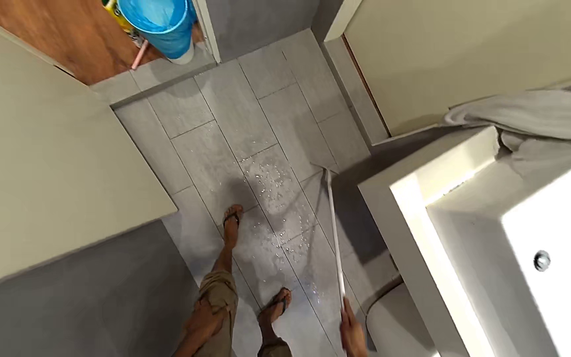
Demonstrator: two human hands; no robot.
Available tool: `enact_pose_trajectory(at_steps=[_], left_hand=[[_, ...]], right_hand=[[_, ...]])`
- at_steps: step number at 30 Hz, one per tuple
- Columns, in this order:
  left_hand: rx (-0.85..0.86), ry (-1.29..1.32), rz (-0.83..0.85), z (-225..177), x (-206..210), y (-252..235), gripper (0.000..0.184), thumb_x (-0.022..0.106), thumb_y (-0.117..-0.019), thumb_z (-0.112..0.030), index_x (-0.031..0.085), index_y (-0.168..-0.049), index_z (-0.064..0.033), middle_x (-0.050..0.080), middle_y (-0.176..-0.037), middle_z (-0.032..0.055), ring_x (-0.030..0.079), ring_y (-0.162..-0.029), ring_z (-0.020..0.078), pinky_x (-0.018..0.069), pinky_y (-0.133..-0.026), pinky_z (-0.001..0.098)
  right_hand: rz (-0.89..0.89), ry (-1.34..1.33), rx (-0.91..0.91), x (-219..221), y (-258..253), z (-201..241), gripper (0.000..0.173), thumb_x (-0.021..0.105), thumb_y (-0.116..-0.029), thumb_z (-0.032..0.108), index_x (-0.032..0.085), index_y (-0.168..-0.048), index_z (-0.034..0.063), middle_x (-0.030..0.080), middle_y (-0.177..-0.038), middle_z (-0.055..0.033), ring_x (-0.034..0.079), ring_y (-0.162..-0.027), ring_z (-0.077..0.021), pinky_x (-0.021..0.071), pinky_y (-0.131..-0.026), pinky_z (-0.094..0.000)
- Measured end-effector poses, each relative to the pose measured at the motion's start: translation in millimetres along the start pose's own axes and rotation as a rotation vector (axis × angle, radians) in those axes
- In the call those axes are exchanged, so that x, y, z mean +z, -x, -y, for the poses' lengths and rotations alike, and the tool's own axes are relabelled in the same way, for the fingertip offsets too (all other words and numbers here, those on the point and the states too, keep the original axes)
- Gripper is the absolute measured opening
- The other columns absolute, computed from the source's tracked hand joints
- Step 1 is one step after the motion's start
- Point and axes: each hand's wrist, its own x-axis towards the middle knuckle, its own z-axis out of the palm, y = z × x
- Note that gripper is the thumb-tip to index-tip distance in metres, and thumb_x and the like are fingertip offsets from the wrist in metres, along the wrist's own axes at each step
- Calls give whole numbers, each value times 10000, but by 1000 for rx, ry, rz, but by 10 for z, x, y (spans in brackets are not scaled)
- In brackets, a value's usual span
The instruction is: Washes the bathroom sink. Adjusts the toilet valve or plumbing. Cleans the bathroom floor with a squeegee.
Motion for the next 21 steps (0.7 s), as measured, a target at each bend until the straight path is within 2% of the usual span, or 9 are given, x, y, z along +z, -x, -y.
enact_pose_trajectory(at_steps=[2,5,8,10,12,13,15,19,21], left_hand=[[23,68,64,121,-238,-43,1073,678,-856,-700,314,-1564,20,355,-1578,303,472,-1380,467,422,-1097,629],[45,114,112,144,-451,-118,1106,679,-856,-693,269,-1580,35,339,-1576,333,444,-1396,494,397,-1106,664],[51,117,119,198,-500,-176,1113,668,-859,-699,261,-1580,45,339,-1577,328,451,-1391,488,403,-1094,668],[42,126,119,244,-435,-152,1135,661,-843,-726,262,-1581,37,350,-1577,316,465,-1386,473,412,-1093,658],[41,141,111,258,-377,-160,1152,670,-830,-733,257,-1583,35,346,-1579,312,467,-1384,473,419,-1088,655],[43,151,94,262,-327,-176,1161,674,-820,-742,257,-1588,22,350,-1582,302,470,-1384,466,422,-1085,654],[42,162,55,318,-170,-202,1170,669,-804,-768,251,-1605,-25,351,-1594,275,472,-1386,454,423,-1076,658],[59,150,7,439,259,-105,1101,639,-845,-750,254,-1614,-63,326,-1611,263,437,-1411,461,402,-1098,657],[63,127,-37,462,503,-56,1060,632,-873,-724,278,-1601,-40,305,-1614,278,433,-1407,474,406,-1097,648]], right_hand=[[-67,-36,-125,274,-1154,1098,505,379,-1113,270,376,-1601,142,696,-940,-232,630,-647,-308,547,-649,-532],[9,-77,-180,436,-2397,3218,514,317,-1130,263,290,-1628,137,664,-918,-201,600,-633,-275,541,-619,-466],[126,-54,-195,739,-2920,4807,533,260,-1138,286,174,-1653,180,659,-997,-241,640,-711,-328,562,-686,-500],[146,-2,-217,1022,-2905,5294,540,271,-1132,306,166,-1659,258,667,-1052,-259,662,-720,-365,569,-660,-544],[183,75,-262,1273,-2620,5259,541,276,-1128,361,155,-1654,327,662,-974,-255,639,-640,-363,551,-587,-530],[210,124,-276,1334,-2473,5134,541,284,-1127,367,151,-1650,341,661,-980,-260,639,-660,-375,548,-609,-534],[233,288,-260,1304,-2296,4695,539,300,-1127,360,163,-1648,366,680,-1113,-280,687,-866,-439,558,-764,-596],[239,523,-203,692,-1831,2887,532,331,-1118,355,207,-1632,416,680,-1251,-227,666,-1118,-437,516,-939,-637],[233,567,-182,288,-1414,1768,532,323,-1117,326,228,-1639,363,703,-1194,-213,692,-1058,-410,532,-919,-610]])
